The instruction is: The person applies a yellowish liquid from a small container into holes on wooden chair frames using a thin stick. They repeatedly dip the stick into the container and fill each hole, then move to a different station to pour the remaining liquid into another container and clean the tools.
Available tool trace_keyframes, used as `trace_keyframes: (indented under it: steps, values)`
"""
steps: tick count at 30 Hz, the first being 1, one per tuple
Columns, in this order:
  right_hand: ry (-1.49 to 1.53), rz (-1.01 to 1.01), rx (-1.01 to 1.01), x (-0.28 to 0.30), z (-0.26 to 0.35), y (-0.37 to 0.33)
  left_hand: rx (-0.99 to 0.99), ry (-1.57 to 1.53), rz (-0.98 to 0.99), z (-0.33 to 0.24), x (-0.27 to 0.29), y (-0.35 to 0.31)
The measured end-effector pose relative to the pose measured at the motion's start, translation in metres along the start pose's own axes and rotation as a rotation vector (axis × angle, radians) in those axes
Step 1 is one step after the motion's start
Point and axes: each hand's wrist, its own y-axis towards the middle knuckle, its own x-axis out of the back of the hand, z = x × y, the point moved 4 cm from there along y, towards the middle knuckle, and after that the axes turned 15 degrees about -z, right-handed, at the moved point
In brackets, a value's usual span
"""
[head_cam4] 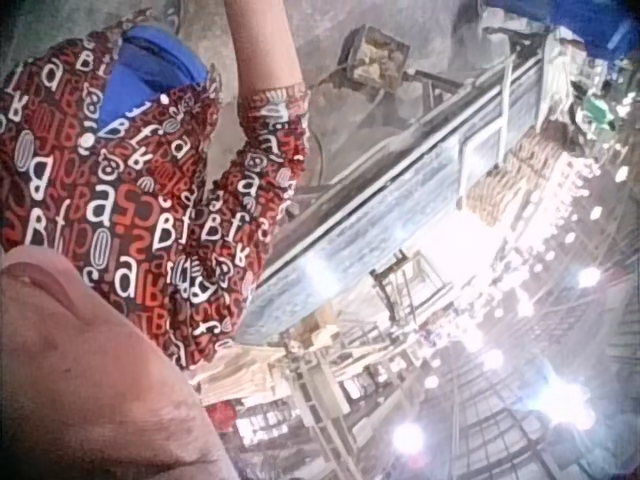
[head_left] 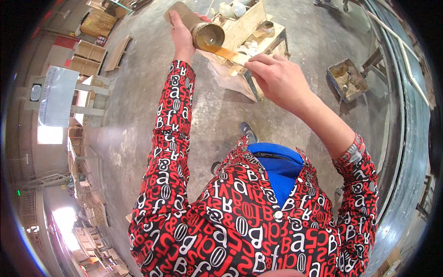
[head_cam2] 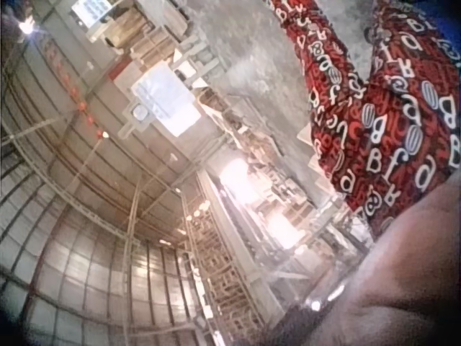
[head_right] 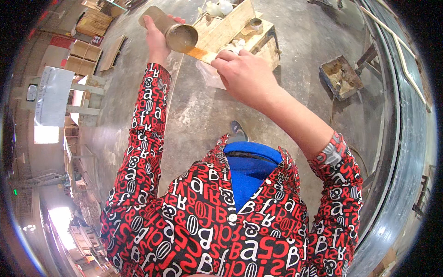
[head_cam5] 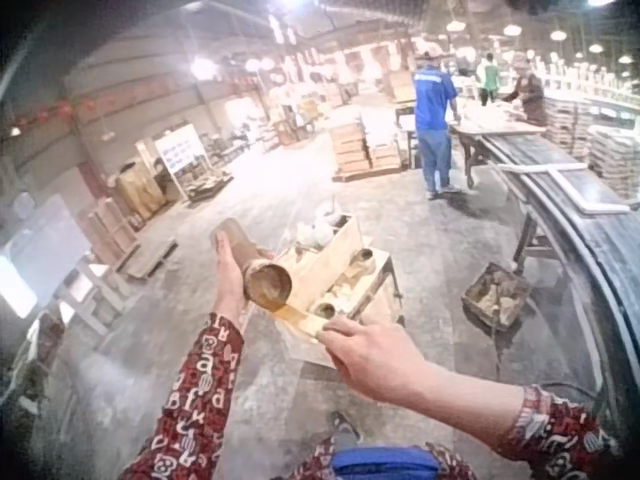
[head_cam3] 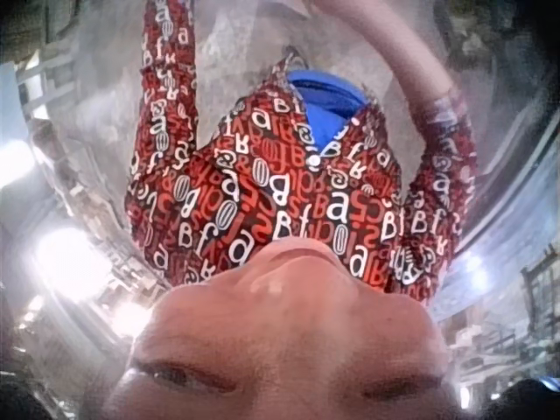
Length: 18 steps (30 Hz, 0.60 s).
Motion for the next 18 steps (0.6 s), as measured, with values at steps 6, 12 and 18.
trace_keyframes:
  steps: [6,12,18]
  values:
    - [-0.008,-0.188,0.007,0.017,-0.008,0.016,-0.084,0.014,0.028,-0.010,-0.012,-0.009]
    - [-0.027,-0.081,0.040,0.012,0.003,-0.014,-0.144,0.074,0.011,-0.023,-0.004,-0.020]
    - [-0.090,-0.171,0.038,0.023,-0.006,0.009,-0.097,0.037,-0.003,-0.024,-0.017,-0.027]
